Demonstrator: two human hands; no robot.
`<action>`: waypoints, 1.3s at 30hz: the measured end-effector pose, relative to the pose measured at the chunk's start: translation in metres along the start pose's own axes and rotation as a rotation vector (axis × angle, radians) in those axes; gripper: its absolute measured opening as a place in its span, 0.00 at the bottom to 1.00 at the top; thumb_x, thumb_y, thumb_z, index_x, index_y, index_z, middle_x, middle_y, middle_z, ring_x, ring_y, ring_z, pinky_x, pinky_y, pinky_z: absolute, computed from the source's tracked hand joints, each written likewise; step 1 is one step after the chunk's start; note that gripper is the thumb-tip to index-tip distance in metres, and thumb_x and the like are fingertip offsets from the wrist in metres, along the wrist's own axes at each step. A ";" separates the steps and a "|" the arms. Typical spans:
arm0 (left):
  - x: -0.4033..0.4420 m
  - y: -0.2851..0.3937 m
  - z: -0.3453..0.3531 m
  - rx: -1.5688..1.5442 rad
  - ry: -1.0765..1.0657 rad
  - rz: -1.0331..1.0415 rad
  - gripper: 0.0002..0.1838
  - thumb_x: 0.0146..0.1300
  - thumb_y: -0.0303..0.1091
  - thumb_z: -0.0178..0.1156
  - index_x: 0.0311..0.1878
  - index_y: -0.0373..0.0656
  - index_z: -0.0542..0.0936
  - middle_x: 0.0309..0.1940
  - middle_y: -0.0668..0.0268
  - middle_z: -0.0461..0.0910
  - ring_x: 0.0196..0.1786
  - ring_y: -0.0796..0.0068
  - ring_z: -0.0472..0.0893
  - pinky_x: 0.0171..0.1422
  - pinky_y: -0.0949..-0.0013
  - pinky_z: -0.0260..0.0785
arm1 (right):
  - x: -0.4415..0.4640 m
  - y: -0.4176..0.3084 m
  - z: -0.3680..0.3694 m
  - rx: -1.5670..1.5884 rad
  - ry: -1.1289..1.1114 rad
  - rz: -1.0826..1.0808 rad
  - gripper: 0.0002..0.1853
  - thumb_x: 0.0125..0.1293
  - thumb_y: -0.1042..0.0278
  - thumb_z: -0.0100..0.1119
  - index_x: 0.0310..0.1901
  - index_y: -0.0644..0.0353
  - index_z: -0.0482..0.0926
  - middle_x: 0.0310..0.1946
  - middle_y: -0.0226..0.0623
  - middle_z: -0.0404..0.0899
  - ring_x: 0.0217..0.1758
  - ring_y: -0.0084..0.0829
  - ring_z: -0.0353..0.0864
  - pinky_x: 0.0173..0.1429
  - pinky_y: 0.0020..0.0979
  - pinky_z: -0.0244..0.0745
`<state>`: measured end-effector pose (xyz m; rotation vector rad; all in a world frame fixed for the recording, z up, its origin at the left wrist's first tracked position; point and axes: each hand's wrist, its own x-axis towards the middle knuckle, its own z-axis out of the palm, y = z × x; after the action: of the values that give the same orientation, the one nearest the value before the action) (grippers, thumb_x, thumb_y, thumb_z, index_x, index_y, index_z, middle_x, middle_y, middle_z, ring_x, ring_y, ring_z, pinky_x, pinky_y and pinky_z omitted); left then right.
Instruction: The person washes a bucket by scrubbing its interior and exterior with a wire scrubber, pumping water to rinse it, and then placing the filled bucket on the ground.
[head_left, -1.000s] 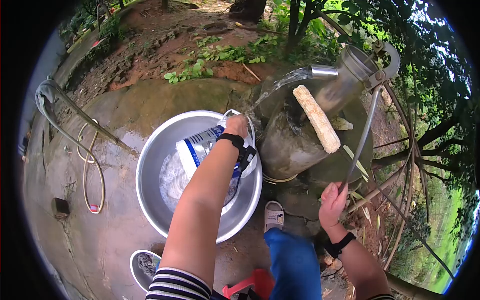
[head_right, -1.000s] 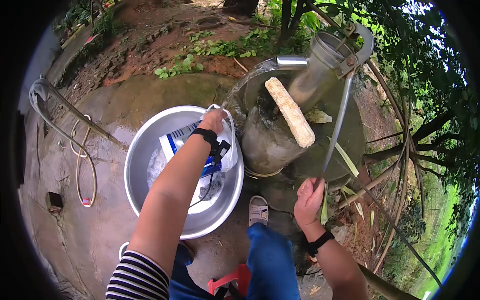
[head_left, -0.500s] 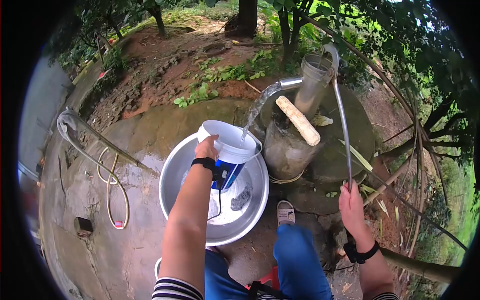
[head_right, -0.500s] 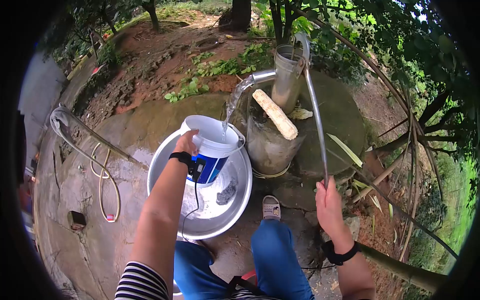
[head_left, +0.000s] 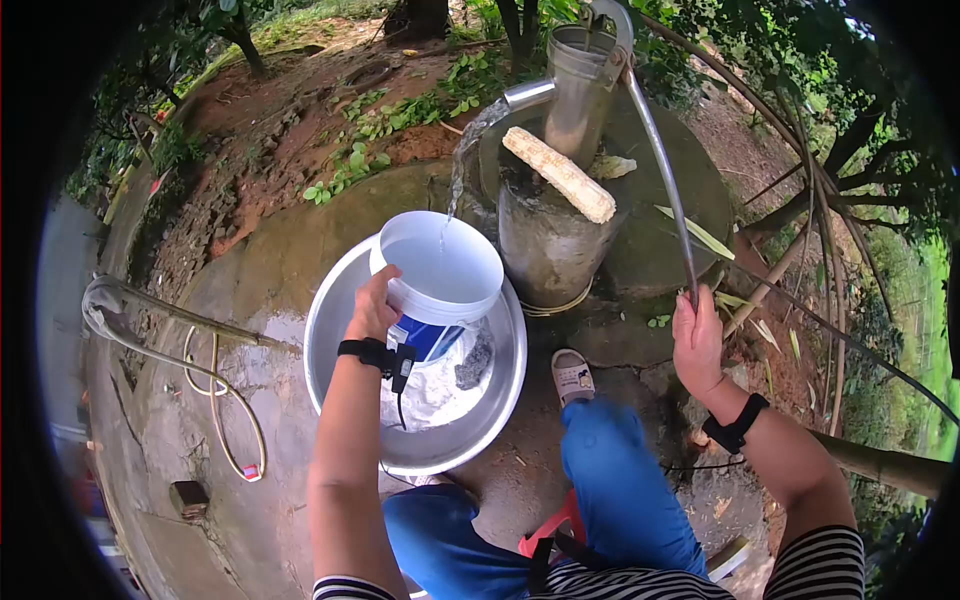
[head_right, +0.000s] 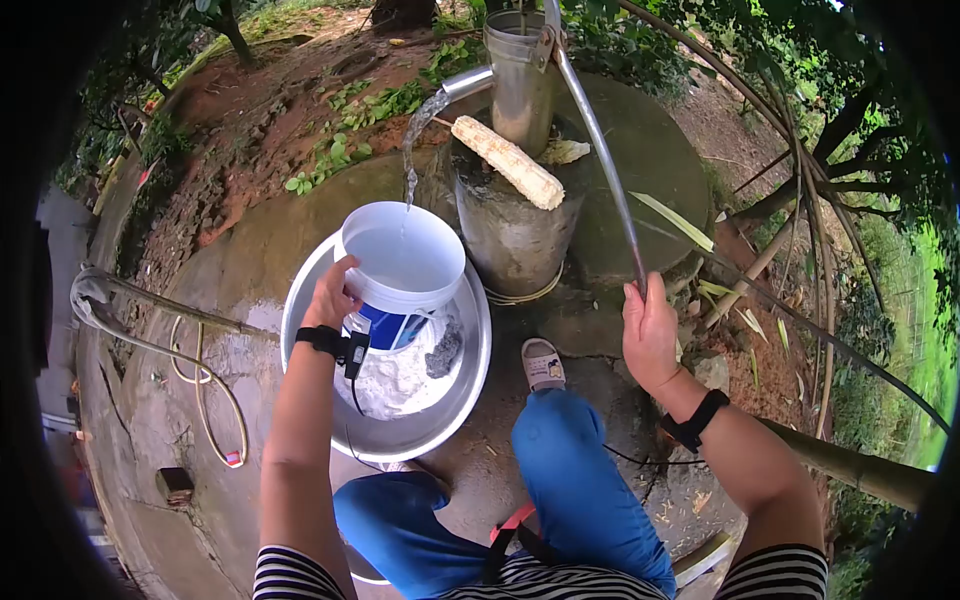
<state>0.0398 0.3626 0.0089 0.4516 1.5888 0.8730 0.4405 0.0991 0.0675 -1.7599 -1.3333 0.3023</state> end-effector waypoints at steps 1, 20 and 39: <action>0.007 -0.001 -0.001 0.044 0.023 -0.019 0.21 0.53 0.36 0.73 0.47 0.41 0.76 0.34 0.62 0.71 0.31 0.65 0.72 0.35 0.59 0.68 | 0.001 0.005 0.010 0.003 0.000 0.010 0.08 0.78 0.68 0.48 0.42 0.63 0.66 0.24 0.50 0.73 0.25 0.56 0.74 0.29 0.45 0.66; 0.006 -0.006 -0.005 -0.343 -0.112 -0.160 0.19 0.61 0.39 0.70 0.51 0.48 0.73 0.39 0.64 0.70 0.40 0.70 0.70 0.44 0.56 0.71 | 0.008 -0.025 -0.034 -0.038 -0.182 0.039 0.12 0.79 0.62 0.48 0.49 0.64 0.67 0.30 0.59 0.79 0.36 0.62 0.79 0.36 0.52 0.69; 0.005 -0.057 -0.013 -0.353 -0.177 0.001 0.20 0.61 0.48 0.69 0.50 0.50 0.77 0.39 0.74 0.78 0.42 0.78 0.76 0.44 0.66 0.67 | -0.016 -0.031 0.019 0.170 -0.047 0.014 0.09 0.79 0.67 0.48 0.42 0.64 0.64 0.23 0.50 0.72 0.26 0.56 0.75 0.30 0.45 0.67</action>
<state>0.0368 0.3259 -0.0363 0.2692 1.2410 1.0603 0.4015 0.0957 0.0748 -1.6292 -1.2895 0.4542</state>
